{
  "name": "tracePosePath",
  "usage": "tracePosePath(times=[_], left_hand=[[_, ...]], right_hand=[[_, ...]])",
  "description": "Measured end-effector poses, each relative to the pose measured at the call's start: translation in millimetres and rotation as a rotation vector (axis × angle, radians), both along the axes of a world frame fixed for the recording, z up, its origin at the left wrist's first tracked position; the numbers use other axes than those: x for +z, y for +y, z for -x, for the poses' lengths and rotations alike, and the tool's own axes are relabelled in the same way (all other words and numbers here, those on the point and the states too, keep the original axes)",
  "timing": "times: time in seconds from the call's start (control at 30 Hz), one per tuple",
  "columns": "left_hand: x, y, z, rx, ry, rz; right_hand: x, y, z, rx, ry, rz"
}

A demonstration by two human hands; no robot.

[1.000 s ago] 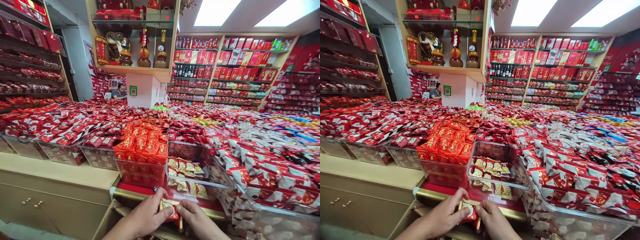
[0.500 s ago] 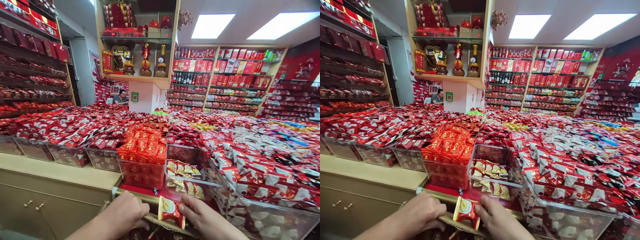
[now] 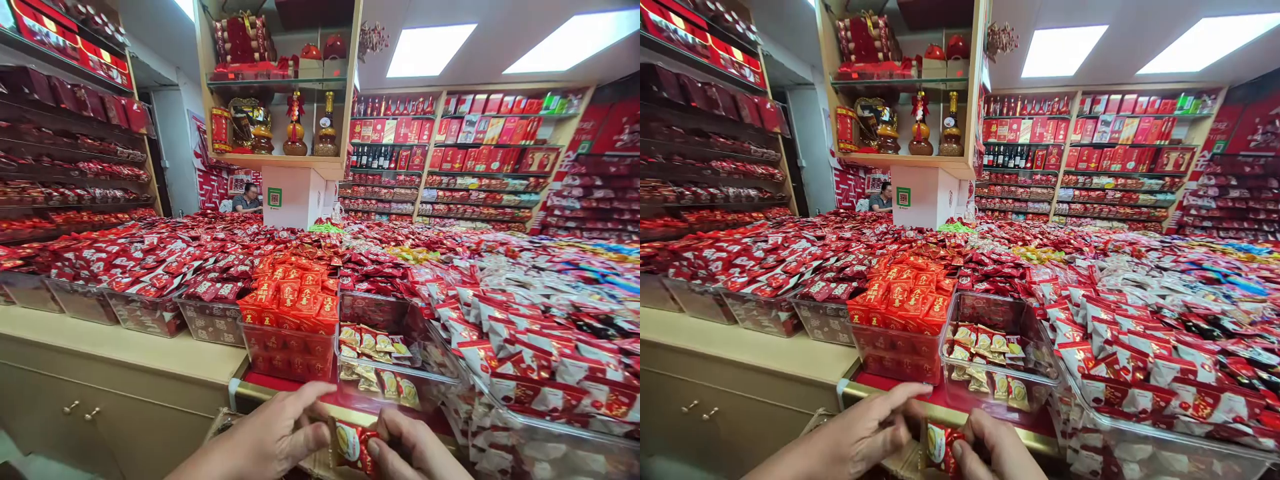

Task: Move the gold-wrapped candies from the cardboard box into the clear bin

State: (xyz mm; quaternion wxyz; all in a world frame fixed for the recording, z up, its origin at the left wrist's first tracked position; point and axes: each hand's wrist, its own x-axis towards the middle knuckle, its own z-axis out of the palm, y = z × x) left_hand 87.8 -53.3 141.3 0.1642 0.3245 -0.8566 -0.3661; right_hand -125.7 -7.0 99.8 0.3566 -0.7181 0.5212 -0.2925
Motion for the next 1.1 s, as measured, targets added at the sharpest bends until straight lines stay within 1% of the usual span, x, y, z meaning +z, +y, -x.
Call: tracePosePath(times=[0.07, 0.13, 0.17, 0.23, 0.3, 0.33, 0.4, 0.43, 0.5, 0.6, 0.73, 0.83, 0.9, 0.93, 0.97, 1.03, 1.1], left_hand=[[6.0, -1.4, 13.0, -0.004, 0.133, -0.111], [7.0, -6.7, 28.1, 0.008, 0.185, -0.163], [6.0, -10.7, 35.6, 0.02, 0.224, -0.188], [1.9, -19.6, 49.1, 0.068, 0.363, -0.227], [-3.9, -27.6, 59.3, 0.147, 0.516, -0.237], [-7.2, -30.5, 62.7, 0.183, 0.572, -0.24], [-13.8, -33.6, 66.2, 0.234, 0.66, -0.256], [-16.9, -33.8, 66.3, 0.239, 0.694, -0.284], [-22.2, -32.3, 64.6, 0.201, 0.717, -0.376], [-27.8, -28.2, 60.2, 0.158, 0.663, -0.504], [-31.3, -23.2, 56.1, 0.195, 0.63, -0.484], [-32.3, -18.7, 53.6, 0.126, 0.606, -0.48], [-32.7, -15.8, 52.2, 0.066, 0.614, -0.514], [-33.0, -14.6, 51.6, 0.031, 0.649, -0.548], [-33.4, -13.8, 51.0, -0.001, 0.695, -0.594], [-34.4, -13.0, 49.5, -0.074, 0.783, -0.699], [-35.8, -12.9, 47.8, -0.147, 0.818, -0.793]], right_hand=[[10.9, -0.4, -3.8, 0.028, 0.007, 0.103], [20.5, -2.6, -5.3, -0.024, -0.017, 0.199], [24.3, -5.0, -5.0, -0.071, -0.066, 0.214], [28.7, -13.1, -2.9, -0.162, -0.26, 0.174], [29.0, -24.1, -0.4, -0.223, -0.487, 0.105], [27.9, -29.8, 0.4, -0.247, -0.563, 0.085], [24.4, -39.1, 0.4, -0.282, -0.61, 0.086], [22.6, -42.3, -0.3, -0.294, -0.608, 0.096], [20.4, -45.0, -2.0, -0.314, -0.597, 0.104], [20.7, -43.2, -3.3, -0.327, -0.625, 0.084], [20.7, -37.0, -2.3, -0.257, -0.624, 0.014], [16.0, -29.6, -2.7, -0.232, -0.523, 0.032], [12.9, -22.5, -5.1, -0.241, -0.455, 0.071], [12.1, -18.5, -7.1, -0.242, -0.461, 0.066], [12.2, -14.5, -9.3, -0.234, -0.505, 0.041], [14.4, -7.7, -14.0, -0.197, -0.698, -0.048], [17.8, -3.9, -17.7, -0.15, -0.877, -0.124]])
